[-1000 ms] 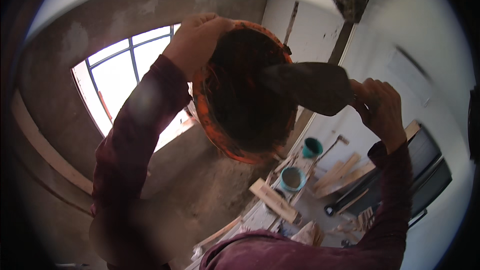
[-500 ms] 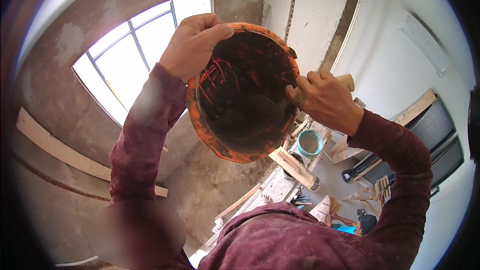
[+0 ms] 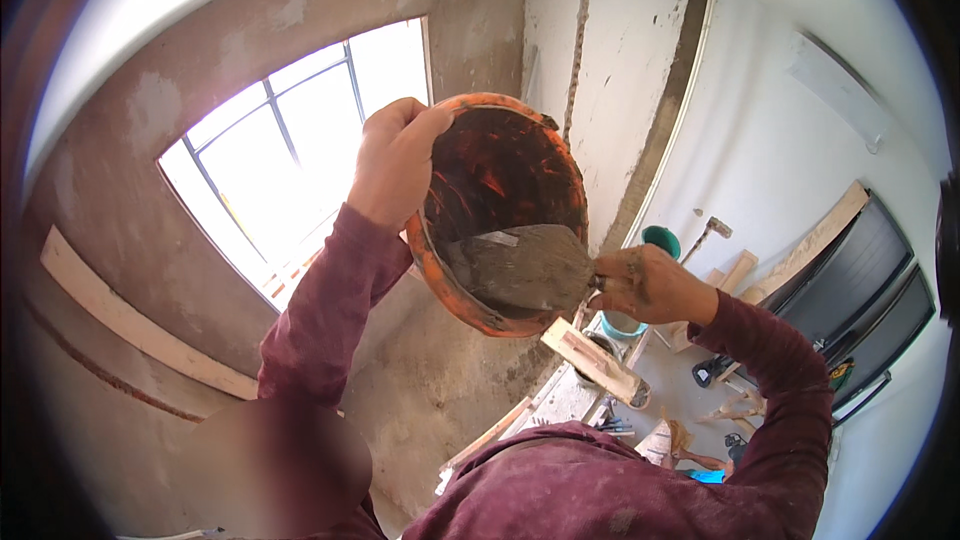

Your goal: The person applies wet plaster from a bucket onto a damaged section of a ceiling using a trowel.

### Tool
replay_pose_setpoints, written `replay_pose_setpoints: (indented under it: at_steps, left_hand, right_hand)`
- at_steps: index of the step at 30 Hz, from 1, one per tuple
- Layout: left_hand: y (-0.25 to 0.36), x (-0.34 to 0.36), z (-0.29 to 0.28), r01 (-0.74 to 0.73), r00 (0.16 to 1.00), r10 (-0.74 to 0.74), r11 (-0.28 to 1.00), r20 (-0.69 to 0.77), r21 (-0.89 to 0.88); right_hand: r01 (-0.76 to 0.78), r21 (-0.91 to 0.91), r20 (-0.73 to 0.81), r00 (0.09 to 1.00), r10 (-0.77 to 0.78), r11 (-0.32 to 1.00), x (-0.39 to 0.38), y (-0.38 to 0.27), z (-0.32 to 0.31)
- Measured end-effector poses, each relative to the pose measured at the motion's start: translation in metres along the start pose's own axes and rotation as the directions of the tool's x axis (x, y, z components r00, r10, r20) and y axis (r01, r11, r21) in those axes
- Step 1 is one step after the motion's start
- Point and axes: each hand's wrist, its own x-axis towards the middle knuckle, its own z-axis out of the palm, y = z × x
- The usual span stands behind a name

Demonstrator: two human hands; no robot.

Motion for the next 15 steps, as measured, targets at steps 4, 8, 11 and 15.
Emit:
replay_pose_setpoints:
  at_steps: [4, 8, 11, 15]
  left_hand:
    - [0.000, 0.009, -0.005, 0.068, 0.995, -0.082, 0.976, -0.060, -0.206]
    - [0.020, 0.031, -0.005, 0.087, 0.992, -0.111, 0.940, -0.054, -0.329]
    - [0.046, 0.051, 0.003, 0.046, 0.997, -0.070, 0.894, -0.039, -0.445]
    - [0.050, 0.089, 0.013, 0.045, 0.999, -0.026, 0.836, 0.042, -0.547]
  right_hand:
    - [-0.080, 0.142, -0.079, 0.993, 0.092, 0.987, -0.010, -0.008, -0.020]
    - [-0.228, -0.027, -0.146, 0.964, 0.222, 0.973, -0.023, -0.050, -0.075]
    - [-0.160, -0.162, -0.264, 0.958, 0.113, 0.974, -0.040, -0.078, -0.117]
    - [-0.335, -0.199, -0.332, 0.907, 0.259, 0.921, -0.052, -0.129, -0.171]
